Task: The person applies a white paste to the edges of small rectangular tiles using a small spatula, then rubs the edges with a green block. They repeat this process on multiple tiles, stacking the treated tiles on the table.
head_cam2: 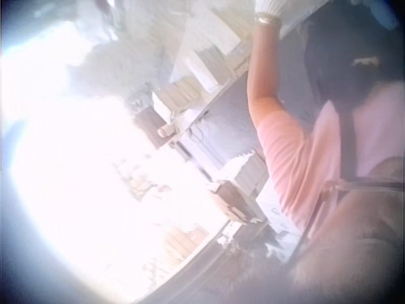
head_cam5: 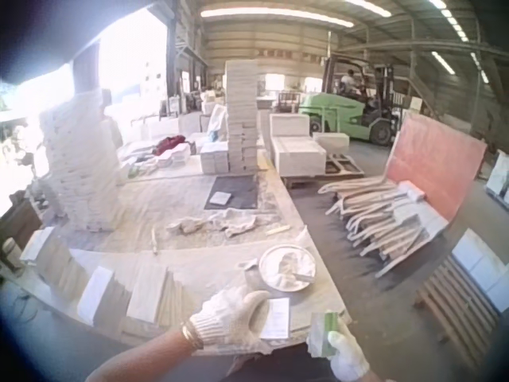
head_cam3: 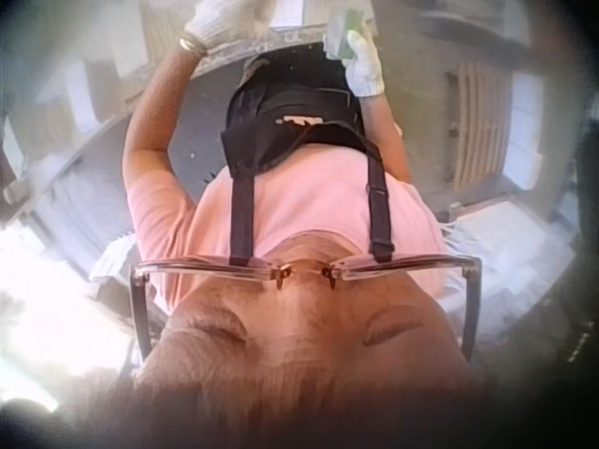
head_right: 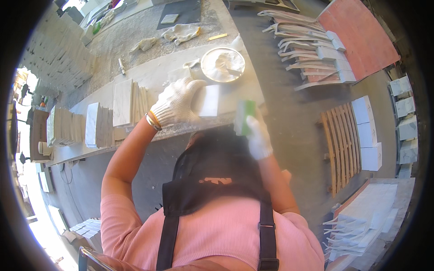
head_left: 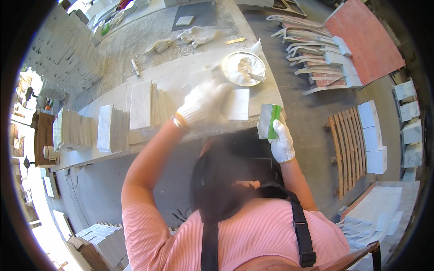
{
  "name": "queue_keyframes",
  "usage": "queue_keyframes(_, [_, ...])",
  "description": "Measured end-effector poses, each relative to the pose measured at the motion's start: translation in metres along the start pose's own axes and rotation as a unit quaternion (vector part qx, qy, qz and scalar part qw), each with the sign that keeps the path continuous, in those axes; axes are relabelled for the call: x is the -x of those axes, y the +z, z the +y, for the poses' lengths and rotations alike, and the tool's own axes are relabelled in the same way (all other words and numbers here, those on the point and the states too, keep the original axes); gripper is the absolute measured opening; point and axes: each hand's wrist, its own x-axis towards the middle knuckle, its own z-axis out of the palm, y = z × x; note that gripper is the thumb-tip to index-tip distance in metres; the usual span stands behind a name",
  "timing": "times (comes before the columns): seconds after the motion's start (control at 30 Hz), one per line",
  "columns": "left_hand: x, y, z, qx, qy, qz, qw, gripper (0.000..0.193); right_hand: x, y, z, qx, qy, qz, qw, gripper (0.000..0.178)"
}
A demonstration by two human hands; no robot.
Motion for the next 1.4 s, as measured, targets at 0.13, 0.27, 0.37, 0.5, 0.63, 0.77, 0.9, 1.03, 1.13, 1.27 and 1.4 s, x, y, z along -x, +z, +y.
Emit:
queue_keyframes(0.13, [0.027, 0.011, 0.014, 0.364, -0.132, -0.071, 0.919, 0.097, 0.0, 0.007, -0.003, -0.047, 0.024, 0.032, 0.998, 0.072])
queue_keyframes(0.27, [0.05, 0.041, 0.03, 0.551, -0.201, -0.087, 0.806, 0.078, 0.004, 0.012, -0.014, -0.04, -0.01, -0.013, 0.999, 0.075])
queue_keyframes(0.37, [0.063, 0.049, 0.035, 0.594, -0.229, -0.104, 0.764, 0.06, 0.005, 0.006, -0.022, 0.018, -0.008, -0.036, 0.999, 0.08])
queue_keyframes(0.5, [0.069, 0.052, 0.035, 0.508, -0.237, -0.136, 0.817, 0.05, 0.003, -0.002, -0.028, 0.101, 0.004, -0.055, 0.993, 0.084])
queue_keyframes(0.63, [0.071, 0.056, 0.039, 0.445, -0.223, -0.128, 0.858, 0.054, 0.001, 0.004, -0.035, 0.137, 0.002, -0.077, 0.988, 0.084])
queue_keyframes(0.77, [0.074, 0.053, 0.044, 0.42, -0.224, -0.129, 0.87, 0.053, 0.007, 0.013, -0.043, 0.172, -0.02, -0.143, 0.974, 0.083])
queue_keyframes(0.9, [0.077, 0.048, 0.045, 0.399, -0.221, -0.123, 0.881, 0.053, 0.005, 0.014, -0.04, 0.285, -0.05, -0.178, 0.94, 0.08])
queue_keyframes(1.03, [0.081, 0.044, 0.042, 0.407, -0.219, -0.121, 0.878, 0.052, -0.002, 0.01, -0.035, 0.271, 0.027, -0.139, 0.952, 0.079])
queue_keyframes(1.13, [0.084, 0.043, 0.044, 0.423, -0.226, -0.114, 0.87, 0.049, 0.005, 0.007, -0.042, 0.244, 0.007, -0.131, 0.961, 0.08])
queue_keyframes(1.27, [0.075, 0.042, 0.046, 0.414, -0.231, -0.12, 0.872, 0.045, 0.009, 0.009, -0.05, 0.365, -0.134, -0.222, 0.894, 0.079])
queue_keyframes(1.4, [0.077, 0.04, 0.045, 0.417, -0.246, -0.126, 0.866, 0.044, -0.004, 0.013, -0.047, 0.344, -0.081, -0.175, 0.919, 0.079])
